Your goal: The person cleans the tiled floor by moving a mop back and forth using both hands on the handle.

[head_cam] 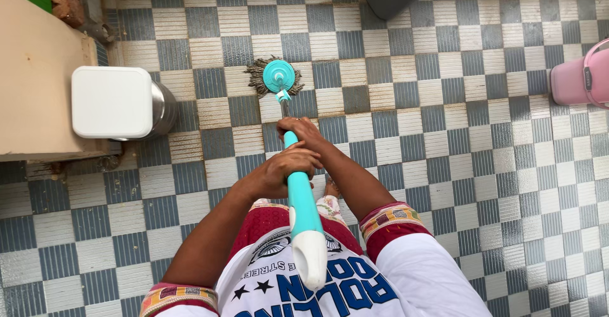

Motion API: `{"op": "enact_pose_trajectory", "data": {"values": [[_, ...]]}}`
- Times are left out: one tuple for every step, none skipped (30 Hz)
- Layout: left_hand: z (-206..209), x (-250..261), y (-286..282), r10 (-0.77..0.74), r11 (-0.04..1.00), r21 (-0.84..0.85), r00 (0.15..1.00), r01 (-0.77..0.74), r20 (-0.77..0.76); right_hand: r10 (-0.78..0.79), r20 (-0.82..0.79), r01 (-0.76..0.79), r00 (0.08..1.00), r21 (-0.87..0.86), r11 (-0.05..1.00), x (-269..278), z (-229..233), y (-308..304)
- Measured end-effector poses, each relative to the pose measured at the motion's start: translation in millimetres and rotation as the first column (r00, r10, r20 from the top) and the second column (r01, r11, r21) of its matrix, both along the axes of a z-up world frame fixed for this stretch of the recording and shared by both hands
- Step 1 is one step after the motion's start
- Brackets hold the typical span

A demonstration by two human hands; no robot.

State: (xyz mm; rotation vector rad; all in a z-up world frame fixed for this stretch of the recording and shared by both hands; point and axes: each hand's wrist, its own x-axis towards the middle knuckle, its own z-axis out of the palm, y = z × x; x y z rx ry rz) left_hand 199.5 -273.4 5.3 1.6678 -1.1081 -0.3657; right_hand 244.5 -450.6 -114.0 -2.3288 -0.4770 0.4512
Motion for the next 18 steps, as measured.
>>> {"op": "enact_pose_trajectory", "data": {"values": [[0, -2, -20, -0.006, 1.0, 0.014, 1.0, 0.006, 0.007, -0.015, -0.001, 0.015, 1.0, -0.04, 0.999, -3, 0, -17], [0, -2, -38, -0.014, 1.0, 0.002, 1.0, 0.014, 0.012, -0.021, 0.023, 0.021, 1.0, -0.001, 1.0, -5, 1, -36], [0, -4, -59, -0.021, 1.0, -0.011, 1.0, 0.021, 0.011, -0.027, 0.041, 0.025, 0.999, 0.036, 0.999, -9, 4, -59], [0, -6, -81, -0.028, 0.999, -0.024, 1.0, 0.029, 0.009, -0.034, 0.058, 0.03, 0.998, 0.074, 0.997, -13, 7, -82], [0, -8, -105, -0.049, 0.999, -0.021, 0.999, 0.049, -0.004, -0.047, 0.048, 0.043, 0.998, 0.077, 0.996, -16, 11, -105], [1, -11, -129, -0.069, 0.997, -0.019, 0.998, 0.068, -0.016, -0.06, 0.038, 0.056, 0.998, 0.08, 0.995, -23, 16, -127], [0, -14, -153, -0.086, 0.996, -0.018, 0.996, 0.085, -0.03, -0.069, 0.026, 0.067, 0.997, 0.082, 0.994, -27, 20, -150], [-1, -16, -178, -0.092, 0.995, -0.041, 0.996, 0.091, -0.02, -0.075, 0.007, 0.074, 0.997, 0.092, 0.993, -30, 23, -175], [-3, -18, -203, -0.101, 0.993, -0.059, 0.995, 0.1, -0.009, -0.083, -0.013, 0.084, 0.996, 0.106, 0.991, -34, 25, -198], [-4, -20, -225, -0.111, 0.991, -0.078, 0.994, 0.11, 0.001, -0.092, -0.033, 0.095, 0.995, 0.119, 0.988, -37, 25, -221], [-6, -22, -245, -0.123, 0.988, -0.096, 0.992, 0.123, -0.001, -0.089, -0.016, 0.091, 0.996, 0.111, 0.99, -41, 24, -243], [-8, -23, -264, -0.136, 0.984, -0.115, 0.991, 0.135, -0.003, -0.087, 0.002, 0.086, 0.996, 0.103, 0.991, -44, 22, -265], [-10, -25, -283, -0.14, 0.981, -0.134, 0.99, 0.138, -0.005, -0.076, 0.018, 0.074, 0.997, 0.094, 0.993, -47, 19, -286], [-12, -26, -302, -0.141, 0.981, -0.135, 0.99, 0.142, 0.018, -0.095, 0.074, 0.088, 0.993, 0.094, 0.992, -51, 16, -306], [-16, -27, -319, -0.139, 0.981, -0.131, 0.99, 0.143, 0.039, -0.111, 0.129, 0.098, 0.985, 0.099, 0.99, -54, 11, -322], [-19, -28, -334, -0.137, 0.981, -0.127, 0.989, 0.144, 0.06, -0.127, 0.182, 0.109, 0.975, 0.106, 0.988, -58, 6, -338], [-20, -29, -348, -0.145, 0.977, -0.153, 0.988, 0.152, 0.055, -0.156, 0.155, 0.144, 0.976, 0.084, 0.986, -60, 3, -354], [-21, -29, -363, -0.152, 0.971, -0.178, 0.987, 0.159, 0.051, -0.185, 0.129, 0.178, 0.974, 0.062, 0.982, -63, 0, -370]]}}
